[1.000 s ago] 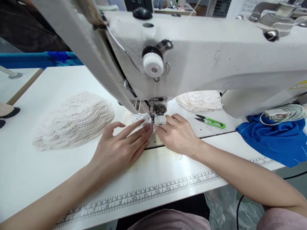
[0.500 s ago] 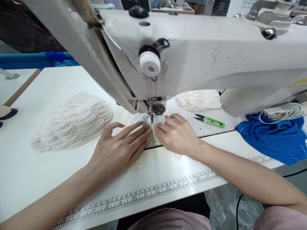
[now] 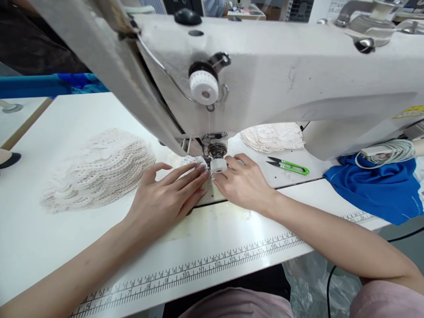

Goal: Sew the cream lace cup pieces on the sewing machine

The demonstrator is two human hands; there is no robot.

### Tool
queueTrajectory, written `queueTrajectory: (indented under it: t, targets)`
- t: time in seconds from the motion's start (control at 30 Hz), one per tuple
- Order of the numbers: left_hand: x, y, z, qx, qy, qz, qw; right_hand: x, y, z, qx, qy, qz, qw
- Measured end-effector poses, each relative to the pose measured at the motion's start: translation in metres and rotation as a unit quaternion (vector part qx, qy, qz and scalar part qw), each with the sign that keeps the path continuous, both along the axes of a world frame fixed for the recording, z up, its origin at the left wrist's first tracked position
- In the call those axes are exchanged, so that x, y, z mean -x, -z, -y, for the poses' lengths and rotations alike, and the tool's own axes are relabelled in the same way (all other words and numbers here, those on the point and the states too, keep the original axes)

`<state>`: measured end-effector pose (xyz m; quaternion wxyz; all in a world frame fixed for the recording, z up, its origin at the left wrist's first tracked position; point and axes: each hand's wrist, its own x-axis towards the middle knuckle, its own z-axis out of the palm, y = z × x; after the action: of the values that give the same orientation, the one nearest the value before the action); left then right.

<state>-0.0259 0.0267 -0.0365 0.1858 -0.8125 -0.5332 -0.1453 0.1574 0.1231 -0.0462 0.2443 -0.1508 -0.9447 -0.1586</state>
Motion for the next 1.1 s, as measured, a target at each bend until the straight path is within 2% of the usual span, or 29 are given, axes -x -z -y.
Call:
queueTrajectory:
  t: [0.2, 0.63, 1.1]
  targets:
    - [-0.0014, -0.0008, 0.0044, -0.024, 0.008, -0.034, 0.999, -0.0014, -0.0005, 0.0019, 0.020, -0.006, 0.020, 1.000]
    - [-0.0013, -0.0019, 0.0045, -0.009, 0.003, -0.005, 1.000, -0.0012, -0.0022, 0.0012, -0.031, 0.002, 0.018, 0.999]
    - [0.0009, -0.0001, 0.0004, -0.009, -0.001, -0.003, 1.000, -0.0011, -0.0002, -0.0014, -0.013, 0.009, 0.029, 0.999]
